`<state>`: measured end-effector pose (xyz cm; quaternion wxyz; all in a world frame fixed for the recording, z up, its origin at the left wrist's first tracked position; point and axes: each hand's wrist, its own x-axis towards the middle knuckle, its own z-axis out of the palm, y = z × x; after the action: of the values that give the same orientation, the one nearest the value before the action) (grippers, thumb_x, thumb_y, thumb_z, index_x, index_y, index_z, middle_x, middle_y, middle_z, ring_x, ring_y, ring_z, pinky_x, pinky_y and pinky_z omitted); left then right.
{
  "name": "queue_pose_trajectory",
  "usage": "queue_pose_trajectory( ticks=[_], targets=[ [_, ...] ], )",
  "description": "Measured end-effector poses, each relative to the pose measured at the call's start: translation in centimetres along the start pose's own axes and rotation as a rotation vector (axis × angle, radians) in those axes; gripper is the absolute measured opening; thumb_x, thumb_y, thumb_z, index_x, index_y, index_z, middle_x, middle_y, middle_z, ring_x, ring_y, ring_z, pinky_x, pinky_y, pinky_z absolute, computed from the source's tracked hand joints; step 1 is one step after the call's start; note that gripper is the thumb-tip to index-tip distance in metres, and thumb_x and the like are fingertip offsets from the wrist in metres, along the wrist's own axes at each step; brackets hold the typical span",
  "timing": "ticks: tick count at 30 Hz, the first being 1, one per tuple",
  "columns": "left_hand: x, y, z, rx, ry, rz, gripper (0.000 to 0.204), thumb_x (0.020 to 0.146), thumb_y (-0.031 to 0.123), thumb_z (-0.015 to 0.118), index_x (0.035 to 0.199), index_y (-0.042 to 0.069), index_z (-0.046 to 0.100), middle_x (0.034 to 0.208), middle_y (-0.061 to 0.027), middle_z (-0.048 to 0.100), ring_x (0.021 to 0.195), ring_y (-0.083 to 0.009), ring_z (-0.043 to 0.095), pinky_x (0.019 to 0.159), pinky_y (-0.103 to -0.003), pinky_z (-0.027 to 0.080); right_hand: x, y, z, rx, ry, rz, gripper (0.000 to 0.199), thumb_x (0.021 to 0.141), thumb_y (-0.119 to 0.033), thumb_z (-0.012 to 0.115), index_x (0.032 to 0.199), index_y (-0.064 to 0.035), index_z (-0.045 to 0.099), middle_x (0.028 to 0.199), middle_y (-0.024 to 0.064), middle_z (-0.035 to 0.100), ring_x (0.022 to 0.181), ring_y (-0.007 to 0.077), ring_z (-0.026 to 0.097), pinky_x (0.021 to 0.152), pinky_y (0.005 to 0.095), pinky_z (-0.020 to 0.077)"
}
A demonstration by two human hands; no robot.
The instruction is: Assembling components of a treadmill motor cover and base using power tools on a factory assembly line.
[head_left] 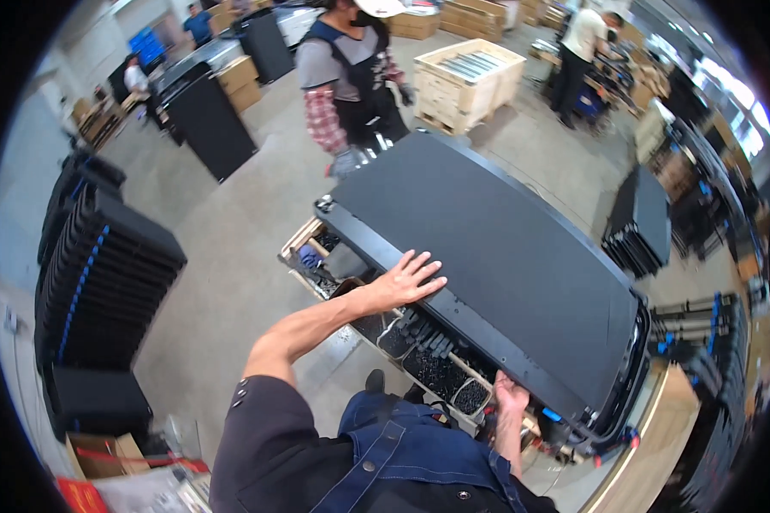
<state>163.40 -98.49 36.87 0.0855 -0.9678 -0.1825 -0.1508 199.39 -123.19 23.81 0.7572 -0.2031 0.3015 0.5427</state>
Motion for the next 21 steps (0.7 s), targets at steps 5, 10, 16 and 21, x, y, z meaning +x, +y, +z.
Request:
queue_pose_trajectory(
  ticks=[5,10,16,21],
  targets=[
    [0.1,0.4,-14.4,-0.043,0.100,0.054,0.054,0.084,0.015,0.069,0.137,0.015,0.064,0.135,-0.0163,0.064,0.125,-0.0349,0.062,0.110,-0.052,0.048,-13.4,1.0,8.8,-0.009,-0.096,-0.189,0.033,0.105,-0.031,0.054,0.125,-0.0079,0.066,0.124,0.0103,0.073,0.119,0.0257,0.067,0.099,0.0436,0.0577],
    [7.9,-2.5,-29.9,-0.153,0.141,0.112,0.076,0.055,0.026,0.092,0.125,0.009,0.071,0.114,-0.0141,0.074,0.096,-0.0318,0.074,0.084,-0.041,0.061,-24.3,2.9,19.4,0.114,-0.275,-0.383,0.024,0.108,-0.023,0.050,0.115,-0.0061,0.065,0.097,0.0061,0.074,0.088,0.0241,0.072,0.071,0.0362,0.0607],
    [19.0,-9.4,-31.7,-0.239,0.309,-0.076,0.079,0.069,0.033,0.094,0.132,-0.003,0.063,0.112,-0.0180,0.071,0.102,-0.0293,0.071,0.094,-0.039,0.055,-6.6,1.3,11.2,-0.420,-0.129,-0.042,0.021,0.111,-0.029,0.049,0.114,-0.0093,0.056,0.126,0.0204,0.069,0.113,0.0381,0.071,0.095,0.0491,0.0590],
    [31.7,-9.3,-27.0,-0.034,0.203,0.068,0.075,0.090,0.067,0.064,0.126,0.002,0.063,0.103,-0.0205,0.062,0.094,-0.0445,0.063,0.081,-0.047,0.051,12.8,-3.5,8.8,0.102,-0.105,-0.224,0.030,0.112,-0.023,0.040,0.132,-0.0071,0.057,0.119,0.0112,0.070,0.114,0.0312,0.067,0.104,0.0464,0.0537]
  ],
)
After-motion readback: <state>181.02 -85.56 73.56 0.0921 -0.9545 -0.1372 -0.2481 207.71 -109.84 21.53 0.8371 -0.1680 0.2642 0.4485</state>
